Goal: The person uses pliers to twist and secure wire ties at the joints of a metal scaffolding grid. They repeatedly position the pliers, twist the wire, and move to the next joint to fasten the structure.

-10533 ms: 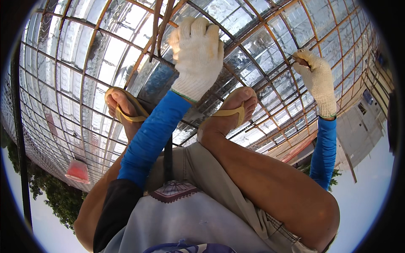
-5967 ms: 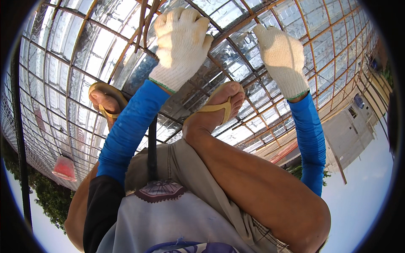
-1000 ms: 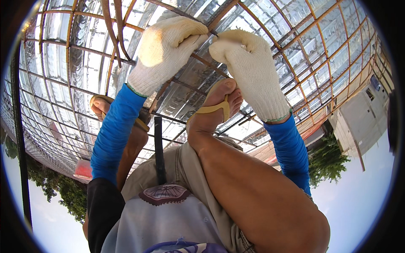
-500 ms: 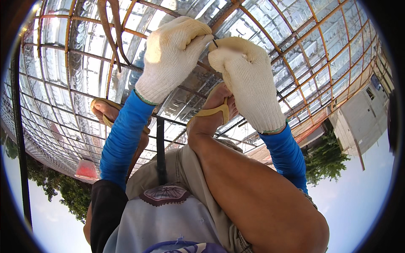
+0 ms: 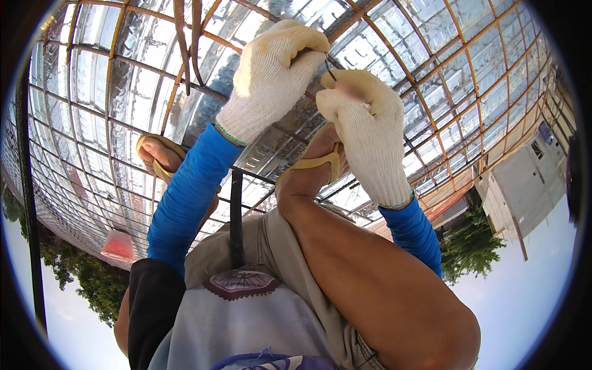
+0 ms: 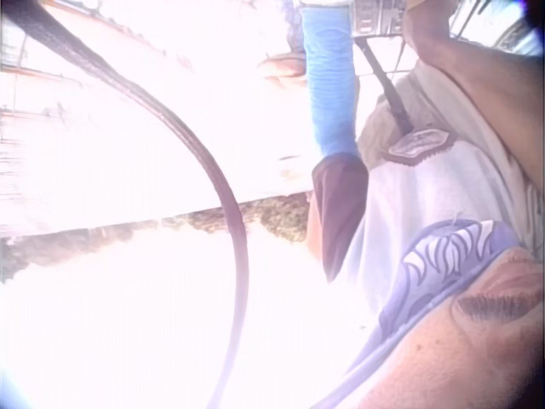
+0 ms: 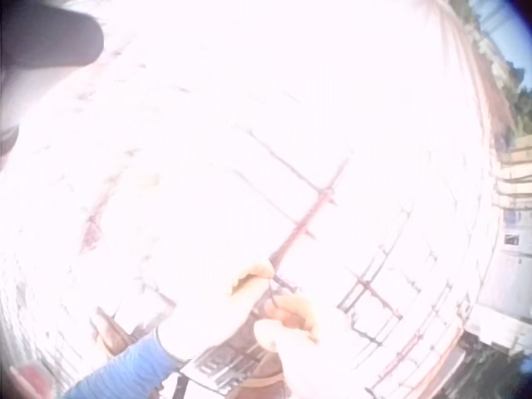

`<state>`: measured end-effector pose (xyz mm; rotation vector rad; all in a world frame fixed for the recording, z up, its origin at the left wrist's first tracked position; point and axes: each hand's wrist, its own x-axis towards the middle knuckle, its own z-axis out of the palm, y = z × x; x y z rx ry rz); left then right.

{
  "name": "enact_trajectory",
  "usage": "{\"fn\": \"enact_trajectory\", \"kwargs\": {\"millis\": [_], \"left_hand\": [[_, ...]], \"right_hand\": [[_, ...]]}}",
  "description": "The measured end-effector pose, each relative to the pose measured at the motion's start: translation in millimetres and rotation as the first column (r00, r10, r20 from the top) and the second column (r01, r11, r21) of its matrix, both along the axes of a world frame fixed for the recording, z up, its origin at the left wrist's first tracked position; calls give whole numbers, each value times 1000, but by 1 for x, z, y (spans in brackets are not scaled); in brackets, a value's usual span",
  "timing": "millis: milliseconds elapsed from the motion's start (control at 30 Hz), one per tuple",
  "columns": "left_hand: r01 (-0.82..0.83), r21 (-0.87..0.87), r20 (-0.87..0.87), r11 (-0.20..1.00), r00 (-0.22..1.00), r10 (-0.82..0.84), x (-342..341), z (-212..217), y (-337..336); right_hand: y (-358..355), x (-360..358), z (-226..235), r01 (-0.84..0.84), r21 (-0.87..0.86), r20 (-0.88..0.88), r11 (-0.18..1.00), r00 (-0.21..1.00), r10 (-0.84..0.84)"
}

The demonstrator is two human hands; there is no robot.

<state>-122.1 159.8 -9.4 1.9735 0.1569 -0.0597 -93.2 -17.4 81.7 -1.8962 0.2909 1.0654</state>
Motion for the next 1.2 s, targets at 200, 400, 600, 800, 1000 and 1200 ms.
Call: {"fn": "enact_trajectory", "kwargs": {"millis": [200, 400, 600, 800, 1000, 1200], "left_hand": [[4, 74, 107, 997, 994, -12, 4, -3, -2], [-100, 68, 71, 993, 993, 95, -7, 3, -5], [-147, 50, 168, 988, 976, 137, -26, 2, -14], [-232, 159, 222, 960, 955, 194, -32, 1, -26], [-351, 166, 242, 921, 920, 307, -34, -3, -43], [-318, 179, 296, 931, 920, 257, -30, -9, -45]], "right_hand": [[-26, -17, -20, 183, 260, 115, 948, 969, -218], [-10, -14, -10, 19, 134, 208, 991, 977, -46], [1, -12, 0, -30, -43, 292, 999, 955, 41], [5, -10, 7, -235, -171, 457, 957, 841, 289], [7, -6, 11, -127, -54, 347, 990, 928, 138], [8, -10, 12, -181, -124, 375, 976, 902, 215]]}}
